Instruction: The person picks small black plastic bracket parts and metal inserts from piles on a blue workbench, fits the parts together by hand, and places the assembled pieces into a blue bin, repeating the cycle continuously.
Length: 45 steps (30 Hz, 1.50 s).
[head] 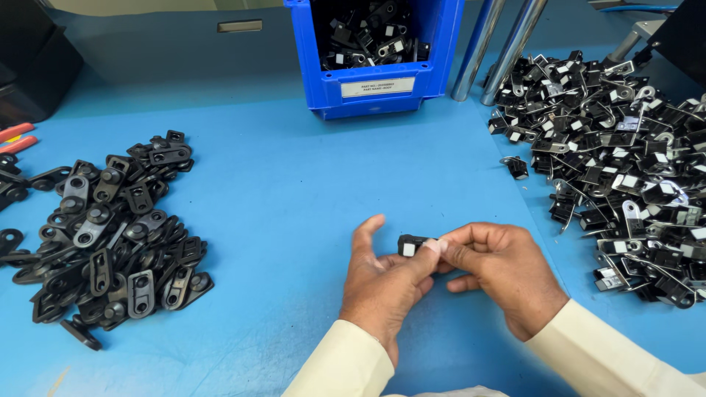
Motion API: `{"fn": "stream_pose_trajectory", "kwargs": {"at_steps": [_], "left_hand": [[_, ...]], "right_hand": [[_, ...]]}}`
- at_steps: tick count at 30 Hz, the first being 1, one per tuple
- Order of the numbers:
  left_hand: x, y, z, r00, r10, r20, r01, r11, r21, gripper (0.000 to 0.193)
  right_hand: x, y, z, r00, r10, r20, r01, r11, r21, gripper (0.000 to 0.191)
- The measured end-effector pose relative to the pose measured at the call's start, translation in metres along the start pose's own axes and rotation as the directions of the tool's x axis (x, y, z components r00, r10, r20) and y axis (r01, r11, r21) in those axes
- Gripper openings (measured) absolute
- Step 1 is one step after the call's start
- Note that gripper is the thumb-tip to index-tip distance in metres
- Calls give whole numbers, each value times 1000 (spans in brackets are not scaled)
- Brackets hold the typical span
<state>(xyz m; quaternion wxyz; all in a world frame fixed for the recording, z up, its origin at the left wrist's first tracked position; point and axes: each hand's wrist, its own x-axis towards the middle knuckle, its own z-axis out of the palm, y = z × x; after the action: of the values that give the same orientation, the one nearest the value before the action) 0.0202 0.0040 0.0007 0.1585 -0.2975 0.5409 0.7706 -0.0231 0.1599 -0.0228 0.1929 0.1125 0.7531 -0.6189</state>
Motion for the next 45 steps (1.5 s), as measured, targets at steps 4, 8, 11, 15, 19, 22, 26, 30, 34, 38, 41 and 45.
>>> {"fn": "stream_pose_trajectory", "kwargs": {"at_steps": [4, 8, 11, 15, 19, 22, 26, 30, 34, 38, 41, 45], "left_hand": [[0, 5, 0, 1000, 23, 2, -23, 1000, -13, 44], [0, 7, 1, 1000, -4, -18, 3, 995, -98, 40], [-2, 7, 4, 999, 28, -32, -30, 997, -75, 38], [-5, 6, 15, 968, 106, -227, -106, 994, 13, 34], [-6, 7, 15, 965, 48, -257, -62, 997, -48, 32], [-5, 8, 12, 977, 9, -211, -35, 992, -118, 30], [-4, 8, 6, 994, -79, -80, 56, 965, -258, 30], [-3, 4, 4, 983, -181, -15, 170, 944, -283, 32], [-3, 1, 16, 985, -12, -173, -29, 972, -234, 32], [-6, 2, 21, 959, 118, -259, -139, 988, -64, 35], [-7, 6, 19, 961, 102, -258, -131, 987, -98, 36], [-5, 9, 16, 977, -54, -205, 15, 982, -188, 35]], "right_hand": [[3, -1, -4, 998, -42, 50, 40, 999, 36, 20], [4, 9, -2, 994, 93, 63, -104, 972, 210, 22], [6, 16, 3, 997, 50, 57, -65, 956, 287, 19], [5, 17, 16, 993, 30, -114, 5, 956, 295, 15], [-8, 9, 30, 978, 91, -186, -38, 962, 269, 16], [-16, 3, 33, 980, 61, -190, -8, 965, 264, 18], [-16, 0, 29, 990, 58, -132, -21, 963, 270, 20], [-8, 4, 25, 990, 80, -114, -42, 954, 298, 15], [-5, 7, 26, 987, 78, -140, -23, 935, 354, 12], [-11, -1, 29, 981, 166, -100, -110, 901, 419, 14], [-18, -13, 25, 972, 230, -45, -194, 898, 395, 18], [-24, -14, 20, 975, 214, -60, -181, 923, 338, 25]]}}
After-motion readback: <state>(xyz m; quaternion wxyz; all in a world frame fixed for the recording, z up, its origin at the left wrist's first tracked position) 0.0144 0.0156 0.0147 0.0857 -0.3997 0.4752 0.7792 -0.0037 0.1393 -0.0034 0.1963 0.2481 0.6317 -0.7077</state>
